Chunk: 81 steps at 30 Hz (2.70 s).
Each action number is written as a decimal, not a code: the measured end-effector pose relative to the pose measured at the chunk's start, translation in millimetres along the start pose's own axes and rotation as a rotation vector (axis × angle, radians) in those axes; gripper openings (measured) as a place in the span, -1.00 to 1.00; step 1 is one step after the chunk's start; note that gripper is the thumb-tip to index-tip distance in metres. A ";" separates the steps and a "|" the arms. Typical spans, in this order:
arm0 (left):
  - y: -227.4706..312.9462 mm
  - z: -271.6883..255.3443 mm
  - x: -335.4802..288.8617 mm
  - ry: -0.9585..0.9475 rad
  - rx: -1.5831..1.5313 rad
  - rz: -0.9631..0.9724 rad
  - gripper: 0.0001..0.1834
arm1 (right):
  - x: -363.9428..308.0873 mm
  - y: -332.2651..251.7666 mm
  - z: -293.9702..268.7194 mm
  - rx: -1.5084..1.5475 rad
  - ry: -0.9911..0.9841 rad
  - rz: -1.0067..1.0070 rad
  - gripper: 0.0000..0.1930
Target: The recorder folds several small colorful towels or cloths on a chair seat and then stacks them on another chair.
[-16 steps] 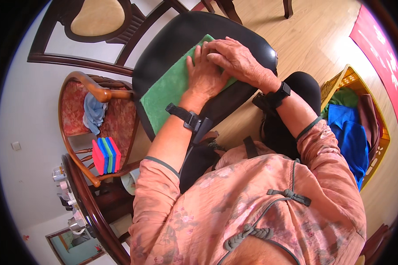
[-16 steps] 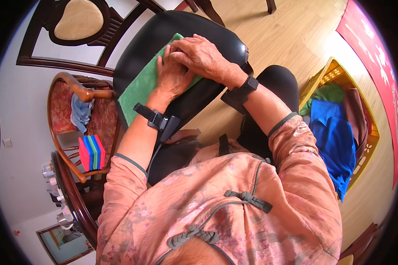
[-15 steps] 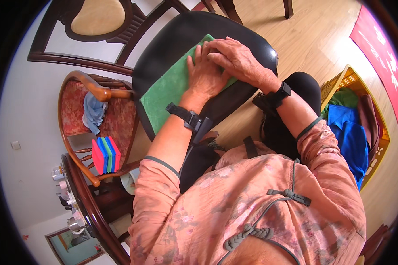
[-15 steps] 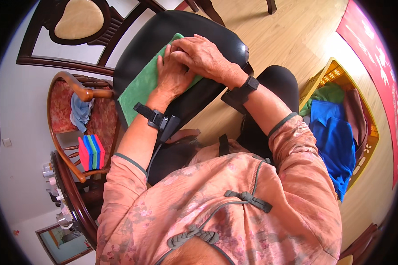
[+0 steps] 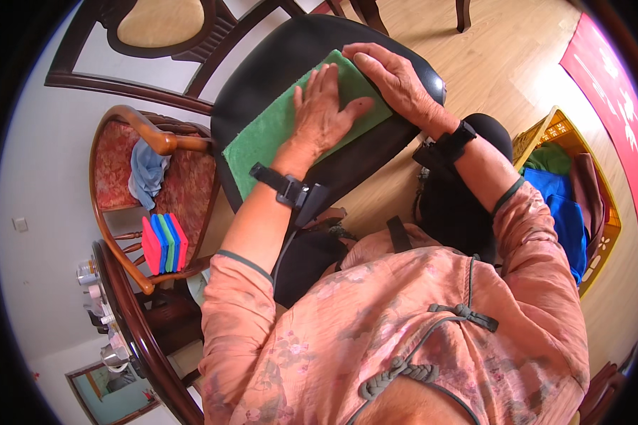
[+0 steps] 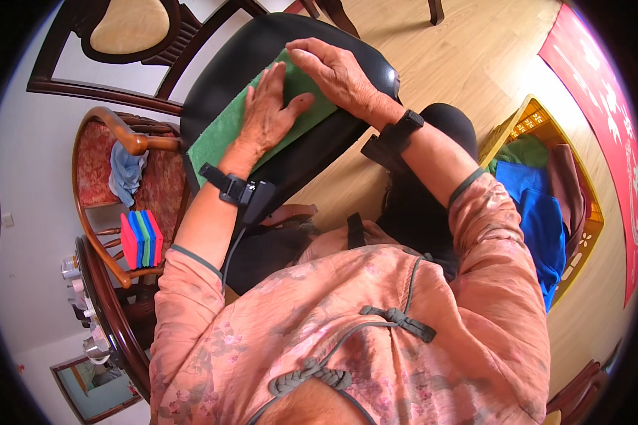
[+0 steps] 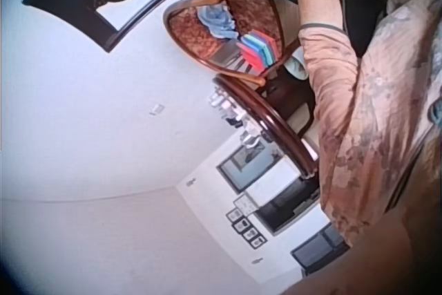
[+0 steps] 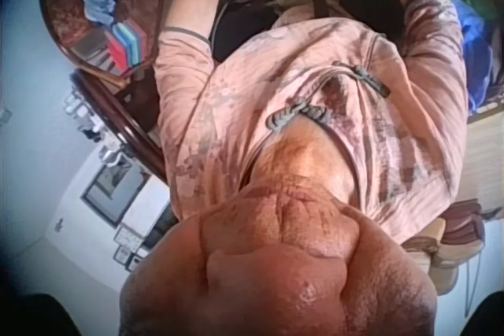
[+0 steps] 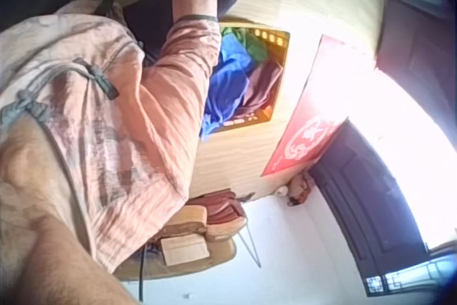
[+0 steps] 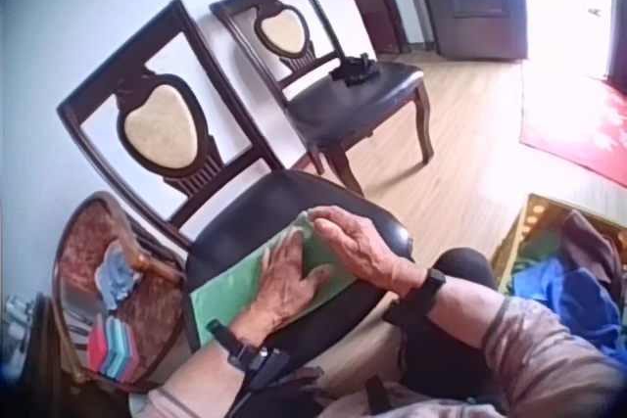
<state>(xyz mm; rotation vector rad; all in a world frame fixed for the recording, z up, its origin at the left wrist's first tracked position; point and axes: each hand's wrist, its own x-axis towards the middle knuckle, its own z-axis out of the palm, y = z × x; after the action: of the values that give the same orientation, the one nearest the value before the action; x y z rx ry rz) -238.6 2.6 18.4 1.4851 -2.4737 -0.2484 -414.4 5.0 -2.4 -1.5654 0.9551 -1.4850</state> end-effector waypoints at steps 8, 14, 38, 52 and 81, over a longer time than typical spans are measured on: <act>-13.3 12.3 -10.2 0.108 0.233 0.089 -0.09 | 10.7 -27.3 33.1 0.177 -0.008 -0.039 -0.48; -14.3 18.7 -12.1 0.146 0.260 0.065 -0.05 | 16.3 -8.8 45.3 0.245 0.060 0.129 -0.46; -136.9 -43.5 -122.1 -0.009 0.235 -0.345 0.07 | 7.1 5.6 48.1 0.142 0.067 0.150 -0.53; -139.7 -39.5 -121.0 0.041 0.218 -0.311 0.06 | 10.4 13.5 49.1 0.105 0.070 0.134 -0.57; -62.5 -11.8 -99.0 0.194 0.249 -0.054 -0.03 | 8.3 11.3 50.5 0.138 0.068 0.149 -0.60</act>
<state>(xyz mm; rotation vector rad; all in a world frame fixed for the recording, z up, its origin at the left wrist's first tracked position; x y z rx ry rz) -137.7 60.6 0.8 1.5872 -2.3779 0.1930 -363.8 -5.7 -10.6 -1.3238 0.9650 -1.4742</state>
